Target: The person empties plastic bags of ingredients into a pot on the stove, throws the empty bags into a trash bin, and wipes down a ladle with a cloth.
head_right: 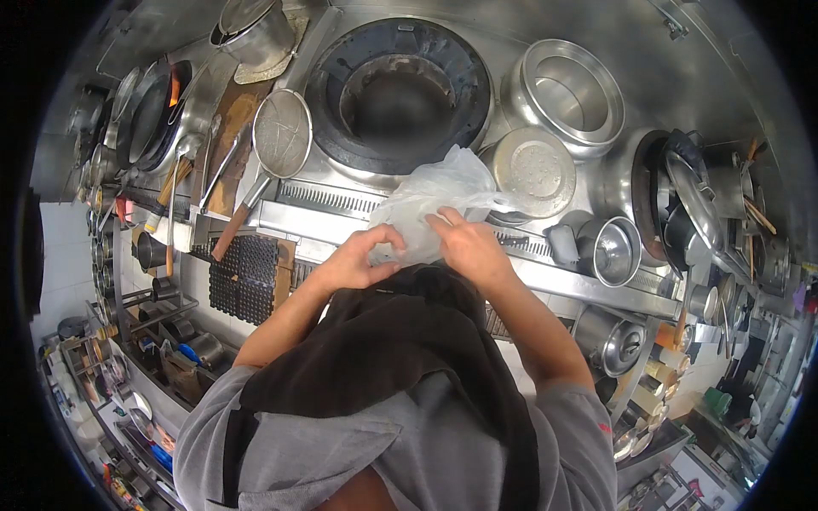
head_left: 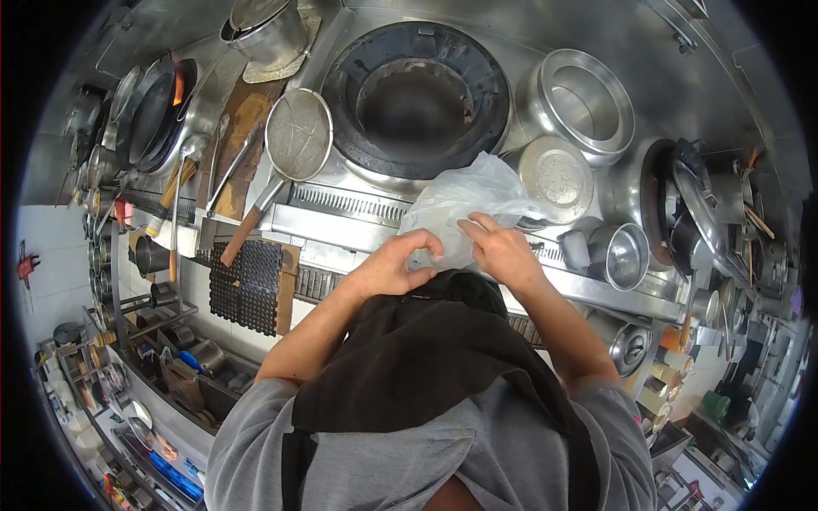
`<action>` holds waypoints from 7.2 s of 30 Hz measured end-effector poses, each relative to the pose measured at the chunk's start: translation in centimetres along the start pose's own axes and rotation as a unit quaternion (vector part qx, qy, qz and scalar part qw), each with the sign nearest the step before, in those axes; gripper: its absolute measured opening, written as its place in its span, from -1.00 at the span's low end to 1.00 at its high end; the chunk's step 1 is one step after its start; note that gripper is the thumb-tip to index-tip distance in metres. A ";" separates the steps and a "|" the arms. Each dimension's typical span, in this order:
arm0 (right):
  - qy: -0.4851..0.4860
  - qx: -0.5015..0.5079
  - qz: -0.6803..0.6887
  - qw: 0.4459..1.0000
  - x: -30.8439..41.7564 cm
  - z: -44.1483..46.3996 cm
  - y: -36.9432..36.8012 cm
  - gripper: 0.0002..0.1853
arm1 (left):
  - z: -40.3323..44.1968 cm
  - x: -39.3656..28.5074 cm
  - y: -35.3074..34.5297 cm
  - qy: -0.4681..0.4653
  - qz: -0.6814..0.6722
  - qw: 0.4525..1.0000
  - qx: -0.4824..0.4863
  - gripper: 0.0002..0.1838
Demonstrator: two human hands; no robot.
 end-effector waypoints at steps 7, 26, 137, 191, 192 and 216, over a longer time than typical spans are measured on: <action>0.019 0.023 -0.071 0.997 -1.5 -1.3 -0.5 -0.89 | -1.5 1.0 3.9 0.071 0.105 0.991 -0.048 -0.60; 0.032 0.037 -0.026 0.998 -0.8 -4.7 -0.8 -0.87 | 6.3 6.9 1.6 0.212 0.349 0.906 0.108 -0.30; -0.248 -0.168 0.269 0.915 -8.8 -0.6 6.8 -0.78 | 5.3 -6.2 7.0 -0.077 0.288 0.946 -0.126 -0.78; -0.112 -0.207 0.166 0.958 -4.0 1.9 6.3 -0.69 | 15.5 -14.3 3.9 -0.146 0.162 0.973 -0.070 -0.79; -0.175 -0.226 0.245 0.926 -6.0 1.3 6.4 -0.71 | 15.6 -14.0 4.0 -0.139 0.151 0.977 -0.062 -0.71; -0.178 -0.279 0.459 0.824 -7.2 -1.2 11.9 -0.77 | 4.3 1.8 0.7 0.000 0.266 0.956 -0.126 -0.53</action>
Point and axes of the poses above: each hand's wrist, its own z-axis towards the middle knuckle, its own y-axis out of the back of the hand, x = y × z, the point moved 10 cm from there along z, towards the middle knuckle, and after that the axes turned 3 degrees about x, right-handed, at the moved point
